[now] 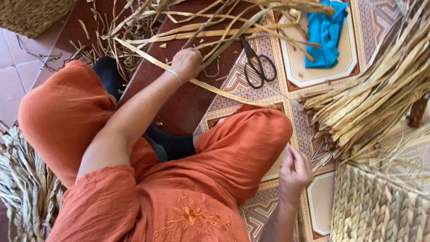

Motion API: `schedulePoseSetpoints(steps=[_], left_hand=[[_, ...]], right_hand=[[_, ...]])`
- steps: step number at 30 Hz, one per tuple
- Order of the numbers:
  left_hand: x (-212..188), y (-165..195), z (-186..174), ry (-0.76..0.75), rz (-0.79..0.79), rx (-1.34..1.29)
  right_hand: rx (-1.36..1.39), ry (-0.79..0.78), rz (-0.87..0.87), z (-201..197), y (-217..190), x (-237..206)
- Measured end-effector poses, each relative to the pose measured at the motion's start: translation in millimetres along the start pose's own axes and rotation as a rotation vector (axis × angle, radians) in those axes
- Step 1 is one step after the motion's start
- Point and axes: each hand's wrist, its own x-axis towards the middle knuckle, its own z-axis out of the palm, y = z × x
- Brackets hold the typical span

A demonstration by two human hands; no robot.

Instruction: The person sits on a tiled floor and uses shears to trim dried plant strips into shorter lengths. They repeatedly pick up strips, cut them, and place the trimmed pieces into a woven basket beside them.

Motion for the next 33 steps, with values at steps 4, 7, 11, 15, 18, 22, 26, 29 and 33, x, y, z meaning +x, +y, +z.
schedulePoseSetpoints(steps=[4, 7, 11, 15, 18, 22, 26, 29, 33], left_hand=[[-11, 10, -2, -0.037, 0.009, 0.118], [-10, 15, -14, -0.149, -0.040, 0.100], [-5, 14, -35, -0.183, -0.074, 0.107], [-8, 2, -53, 0.039, -0.024, -0.015], [-9, -10, -58, 0.010, -0.079, -0.003], [-14, -31, -71, 0.031, -0.142, -0.028], [-1, -47, -89, -0.240, -0.403, 0.038], [-7, -66, -112, -0.349, -0.443, 0.023], [-24, -95, -143, -0.514, -0.549, 0.081]], right_hand=[[0.242, -0.145, -0.042, 56, -75, 95], [0.559, -0.301, -0.098, 109, -99, 132], [0.220, -0.609, 0.013, 185, -83, 156], [-0.017, -0.593, 0.014, 229, -46, 152], [-0.100, -0.542, 0.142, 239, -14, 159], [-0.139, -0.477, 0.184, 247, 15, 169], [-0.225, -0.515, 0.129, 262, 28, 172], [-0.188, -0.483, 0.136, 269, 34, 176], [-0.219, -0.602, 0.165, 267, 27, 180]])
